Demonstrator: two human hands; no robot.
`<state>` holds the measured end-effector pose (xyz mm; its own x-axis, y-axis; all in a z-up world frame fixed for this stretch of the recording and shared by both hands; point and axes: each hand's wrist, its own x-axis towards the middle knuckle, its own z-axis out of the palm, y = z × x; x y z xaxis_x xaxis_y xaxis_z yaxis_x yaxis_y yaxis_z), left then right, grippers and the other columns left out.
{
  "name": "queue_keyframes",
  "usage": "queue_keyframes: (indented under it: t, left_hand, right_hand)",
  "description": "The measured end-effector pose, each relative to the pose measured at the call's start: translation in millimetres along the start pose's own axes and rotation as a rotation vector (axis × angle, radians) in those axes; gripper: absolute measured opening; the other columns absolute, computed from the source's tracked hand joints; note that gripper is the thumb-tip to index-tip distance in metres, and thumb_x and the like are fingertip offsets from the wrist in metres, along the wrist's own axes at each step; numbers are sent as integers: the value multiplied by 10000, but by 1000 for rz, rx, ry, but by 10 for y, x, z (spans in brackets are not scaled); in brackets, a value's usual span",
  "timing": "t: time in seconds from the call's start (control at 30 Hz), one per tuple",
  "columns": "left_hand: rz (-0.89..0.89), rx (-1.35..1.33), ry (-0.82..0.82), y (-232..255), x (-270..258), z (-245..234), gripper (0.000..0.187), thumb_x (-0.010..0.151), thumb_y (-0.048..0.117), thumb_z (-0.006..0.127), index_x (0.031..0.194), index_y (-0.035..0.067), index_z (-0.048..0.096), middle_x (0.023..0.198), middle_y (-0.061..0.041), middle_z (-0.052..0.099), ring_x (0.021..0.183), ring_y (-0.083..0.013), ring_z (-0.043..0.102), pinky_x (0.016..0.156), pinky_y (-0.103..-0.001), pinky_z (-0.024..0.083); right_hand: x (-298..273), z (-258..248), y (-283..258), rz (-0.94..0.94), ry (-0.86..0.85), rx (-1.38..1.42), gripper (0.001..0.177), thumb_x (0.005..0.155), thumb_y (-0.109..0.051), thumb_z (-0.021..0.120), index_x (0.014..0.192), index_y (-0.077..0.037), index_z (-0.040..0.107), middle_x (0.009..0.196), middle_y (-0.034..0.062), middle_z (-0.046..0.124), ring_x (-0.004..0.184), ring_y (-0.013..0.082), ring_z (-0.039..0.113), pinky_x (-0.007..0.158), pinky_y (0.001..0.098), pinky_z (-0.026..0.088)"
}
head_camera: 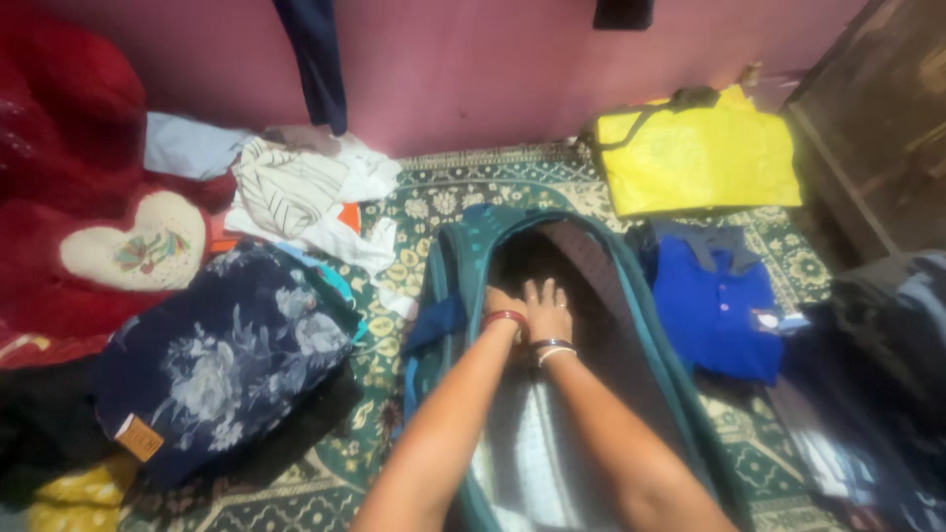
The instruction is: The person packs folded clothes into a teal suitcase. They pick up various garments from a pile on the bed, fold them, and place them inside the suitcase one by one.
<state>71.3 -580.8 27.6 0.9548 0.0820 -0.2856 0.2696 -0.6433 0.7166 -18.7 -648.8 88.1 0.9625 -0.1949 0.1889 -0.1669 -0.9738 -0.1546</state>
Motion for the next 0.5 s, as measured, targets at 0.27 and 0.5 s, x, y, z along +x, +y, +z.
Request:
queue_keyframes:
  t: [0.27, 0.5]
  left_hand:
    - [100, 30, -291, 437, -1356, -665, 746, 873, 288, 715, 1493, 0, 419, 1542, -242, 450, 1431, -385, 444, 1193, -433, 370]
    - [929, 146, 96, 546, -2184, -1657, 643, 878, 167, 679, 1467, -21, 501, 1518, -284, 500, 1483, -454, 402, 1268, -490, 305]
  right_hand:
    - [-388, 633, 141, 163, -388, 480, 479, 949, -371, 622, 1375, -153, 587, 1355, 211, 643, 1286, 343, 579, 1076, 437, 465]
    - [-150, -456, -15, -91, 122, 696, 453, 934, -237, 640, 1372, -121, 634, 1340, 158, 680, 1217, 319, 655, 1019, 416, 514]
